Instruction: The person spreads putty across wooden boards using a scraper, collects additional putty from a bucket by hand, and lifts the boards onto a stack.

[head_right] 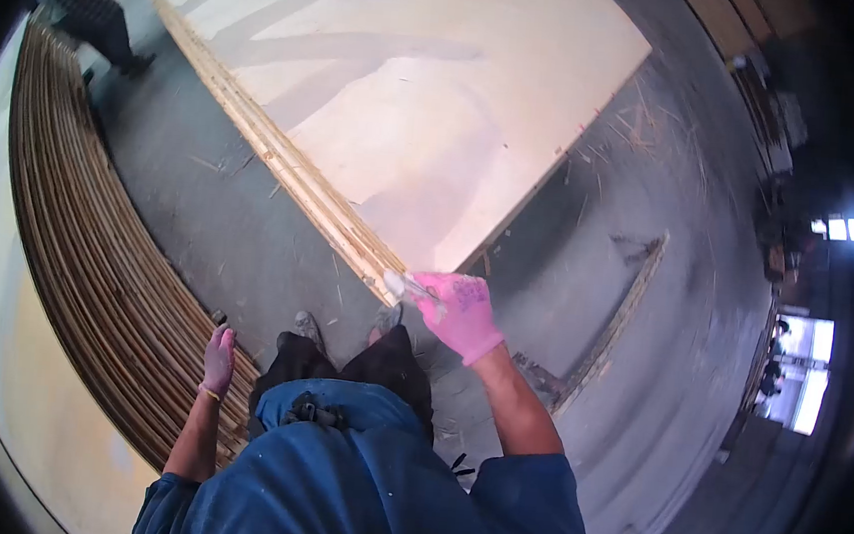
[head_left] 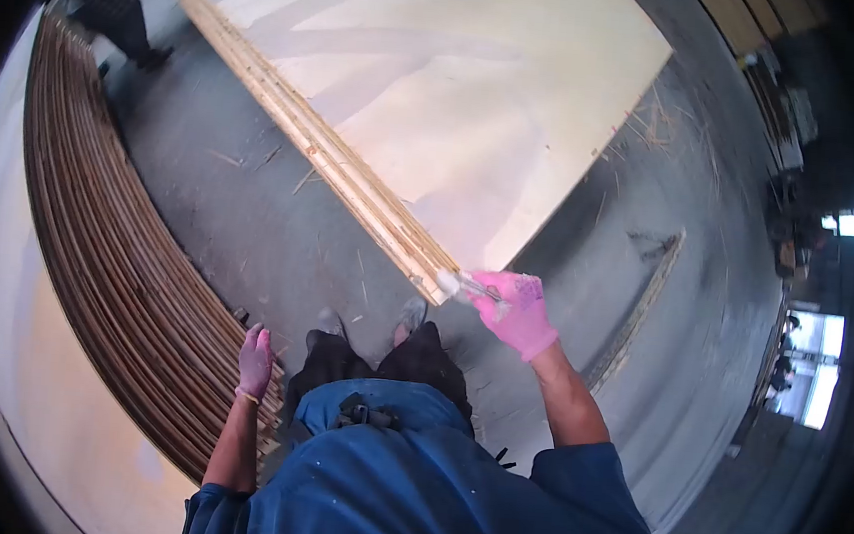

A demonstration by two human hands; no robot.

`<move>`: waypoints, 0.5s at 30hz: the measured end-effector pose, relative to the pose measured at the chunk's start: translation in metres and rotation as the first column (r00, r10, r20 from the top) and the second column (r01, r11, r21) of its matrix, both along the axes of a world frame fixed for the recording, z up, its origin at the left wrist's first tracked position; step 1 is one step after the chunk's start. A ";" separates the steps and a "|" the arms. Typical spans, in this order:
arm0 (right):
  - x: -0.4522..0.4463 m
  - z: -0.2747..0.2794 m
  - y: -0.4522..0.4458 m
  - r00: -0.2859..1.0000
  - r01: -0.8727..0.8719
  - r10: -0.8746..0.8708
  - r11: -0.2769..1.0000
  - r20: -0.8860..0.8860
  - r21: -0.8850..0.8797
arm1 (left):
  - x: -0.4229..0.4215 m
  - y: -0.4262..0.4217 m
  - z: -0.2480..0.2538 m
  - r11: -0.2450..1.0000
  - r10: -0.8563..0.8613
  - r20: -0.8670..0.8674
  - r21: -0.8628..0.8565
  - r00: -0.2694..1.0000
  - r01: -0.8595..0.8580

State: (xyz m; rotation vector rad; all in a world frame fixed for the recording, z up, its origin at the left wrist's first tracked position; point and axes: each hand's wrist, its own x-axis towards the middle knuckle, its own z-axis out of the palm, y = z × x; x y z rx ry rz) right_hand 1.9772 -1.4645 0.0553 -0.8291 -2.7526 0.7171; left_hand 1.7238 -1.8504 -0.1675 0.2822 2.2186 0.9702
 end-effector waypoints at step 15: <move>0.303 0.059 -0.347 -0.195 0.935 -0.967 -0.133 -0.163 -0.329 | 0.075 0.218 0.096 0.542 -0.840 0.279 0.444 0.465 0.713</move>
